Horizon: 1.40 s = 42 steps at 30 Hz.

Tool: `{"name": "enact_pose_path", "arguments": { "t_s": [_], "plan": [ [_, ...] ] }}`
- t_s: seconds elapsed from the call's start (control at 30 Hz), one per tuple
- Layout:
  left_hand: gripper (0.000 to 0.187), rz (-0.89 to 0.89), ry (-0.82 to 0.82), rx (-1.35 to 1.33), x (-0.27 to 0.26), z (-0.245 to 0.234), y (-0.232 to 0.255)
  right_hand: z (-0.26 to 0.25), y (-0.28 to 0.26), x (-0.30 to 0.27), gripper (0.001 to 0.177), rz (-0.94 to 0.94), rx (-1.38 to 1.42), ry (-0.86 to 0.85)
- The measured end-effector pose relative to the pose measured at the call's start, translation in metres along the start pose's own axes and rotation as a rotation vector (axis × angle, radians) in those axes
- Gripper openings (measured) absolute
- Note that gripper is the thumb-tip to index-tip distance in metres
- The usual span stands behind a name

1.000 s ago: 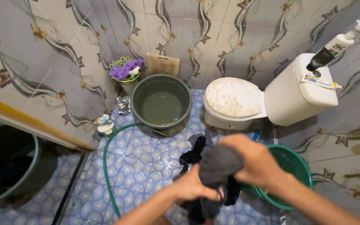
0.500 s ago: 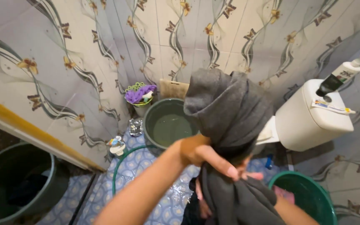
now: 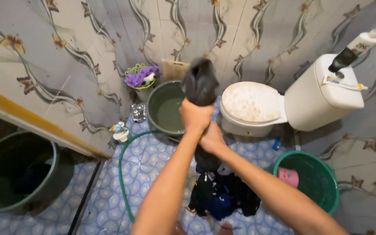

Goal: Hand washing and rinsing clothes in a bathroom using buckets and water.

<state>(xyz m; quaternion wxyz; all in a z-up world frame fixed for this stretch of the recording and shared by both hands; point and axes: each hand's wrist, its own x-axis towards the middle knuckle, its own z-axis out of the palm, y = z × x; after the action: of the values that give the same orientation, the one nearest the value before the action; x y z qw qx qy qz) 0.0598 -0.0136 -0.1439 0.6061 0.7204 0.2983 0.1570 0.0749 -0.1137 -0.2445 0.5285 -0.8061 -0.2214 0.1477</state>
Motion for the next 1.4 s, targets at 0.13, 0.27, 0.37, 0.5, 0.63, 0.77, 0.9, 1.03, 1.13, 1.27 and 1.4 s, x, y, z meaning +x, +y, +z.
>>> {"name": "enact_pose_path", "arguments": {
  "t_s": [0.13,0.27,0.37,0.5,0.63,0.77,0.9,1.03,1.13,1.27,1.4],
  "plan": [
    [0.055,0.028,0.247,-0.083,-0.001,0.013,-0.002,0.012,0.019,0.007,0.043,-0.032,-0.134,0.201],
    [0.053,-0.026,0.36,-0.112,-0.007,0.018,-0.008,0.021,0.029,-0.005,0.04,-0.167,-0.041,0.336],
    [0.054,-0.02,0.364,-0.145,-0.011,0.018,-0.017,0.013,-0.002,-0.025,0.041,-0.146,-0.024,0.309],
    [0.059,0.088,0.368,-0.212,-0.011,0.012,-0.034,-0.007,0.057,-0.035,0.062,-0.105,-0.005,0.145],
    [0.053,0.062,0.354,-0.386,-0.032,-0.011,-0.026,-0.036,0.055,-0.071,0.08,0.131,0.441,-0.1],
    [0.056,0.034,0.437,-0.478,-0.058,-0.004,-0.039,-0.018,0.03,-0.084,0.072,0.425,1.37,-0.318],
    [0.056,-0.151,0.538,-0.448,-0.078,0.0,-0.073,0.013,0.052,-0.075,0.069,0.504,1.521,-0.162],
    [0.061,-0.17,0.686,-0.508,-0.093,-0.015,-0.098,0.034,0.061,-0.06,0.058,0.483,1.383,-0.38],
    [0.049,-0.159,0.674,-0.528,-0.098,-0.032,-0.096,0.046,0.074,-0.044,0.046,0.396,1.249,-0.405],
    [0.047,-0.204,0.829,-0.621,-0.108,-0.061,-0.118,0.069,0.06,-0.04,0.036,0.364,0.866,-0.388],
    [0.051,-0.434,0.895,-0.995,-0.124,-0.113,-0.159,0.113,0.027,-0.059,0.038,0.661,0.716,-0.499]
  ]
}}
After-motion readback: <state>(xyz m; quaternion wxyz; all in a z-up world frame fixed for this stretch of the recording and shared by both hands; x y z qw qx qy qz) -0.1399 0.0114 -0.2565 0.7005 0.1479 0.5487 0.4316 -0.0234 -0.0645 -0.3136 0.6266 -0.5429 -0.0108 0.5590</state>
